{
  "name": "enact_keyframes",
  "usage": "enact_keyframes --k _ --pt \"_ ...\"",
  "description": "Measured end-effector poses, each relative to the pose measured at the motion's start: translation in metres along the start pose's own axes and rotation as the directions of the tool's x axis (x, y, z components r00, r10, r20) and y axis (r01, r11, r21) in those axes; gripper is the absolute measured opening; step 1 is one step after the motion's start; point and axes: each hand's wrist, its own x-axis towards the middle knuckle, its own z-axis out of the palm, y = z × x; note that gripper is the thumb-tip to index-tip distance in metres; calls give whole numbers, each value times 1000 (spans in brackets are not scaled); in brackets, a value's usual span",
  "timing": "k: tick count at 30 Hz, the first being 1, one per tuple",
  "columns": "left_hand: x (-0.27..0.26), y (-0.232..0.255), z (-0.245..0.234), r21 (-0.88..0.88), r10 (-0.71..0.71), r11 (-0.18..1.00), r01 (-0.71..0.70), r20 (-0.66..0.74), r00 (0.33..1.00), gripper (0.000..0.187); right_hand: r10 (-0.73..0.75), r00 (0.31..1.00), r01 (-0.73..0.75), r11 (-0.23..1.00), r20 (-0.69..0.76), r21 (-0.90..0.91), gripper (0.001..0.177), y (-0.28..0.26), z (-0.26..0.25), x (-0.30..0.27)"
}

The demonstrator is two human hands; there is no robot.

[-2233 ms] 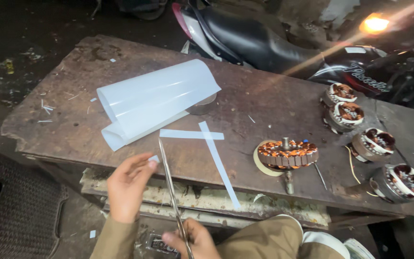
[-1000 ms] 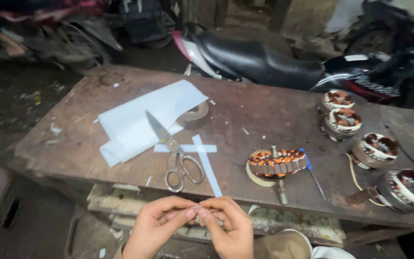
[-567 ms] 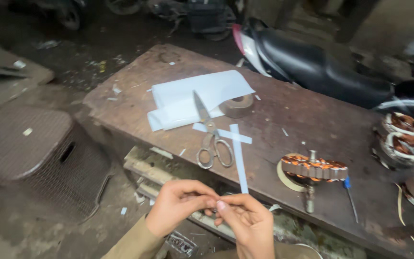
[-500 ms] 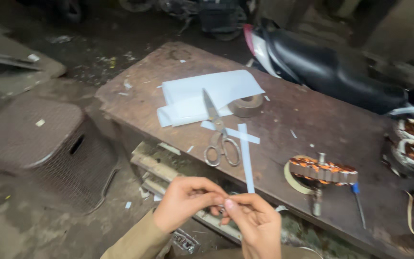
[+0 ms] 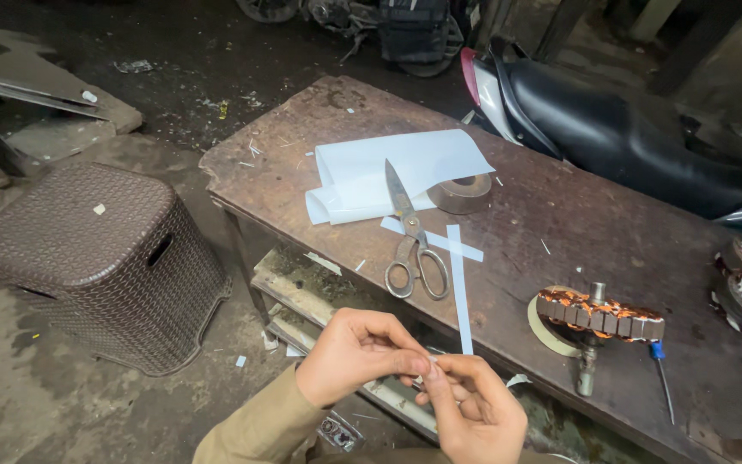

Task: The person is repairing an electric motor stator by inserting white insulating strips into the copper windings. They use a screwdriver to press the strips into place and scissors to cut the strips to size. The task involves careful manipulation of the stator and tools to ensure proper insulation.

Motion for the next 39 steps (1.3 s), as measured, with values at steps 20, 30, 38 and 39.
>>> enact_keyframes --k 20,30,38,39 --pt "-2 -7 27 460 389 834 -304 -98 916 6 -159 976 168 985 -151 47 19 -15 23 -11" --pt "0 18 36 329 124 937 -116 -4 992 27 -423 902 355 840 -86 -410 18 -54 -5 -10" --pt "17 4 70 146 220 967 -211 -53 974 29 -183 954 200 978 -239 50 25 -55 -17 -3" --pt "18 3 73 141 243 962 -235 -39 969 27 -192 956 209 976 -224 57 22 -54 -20 -2"
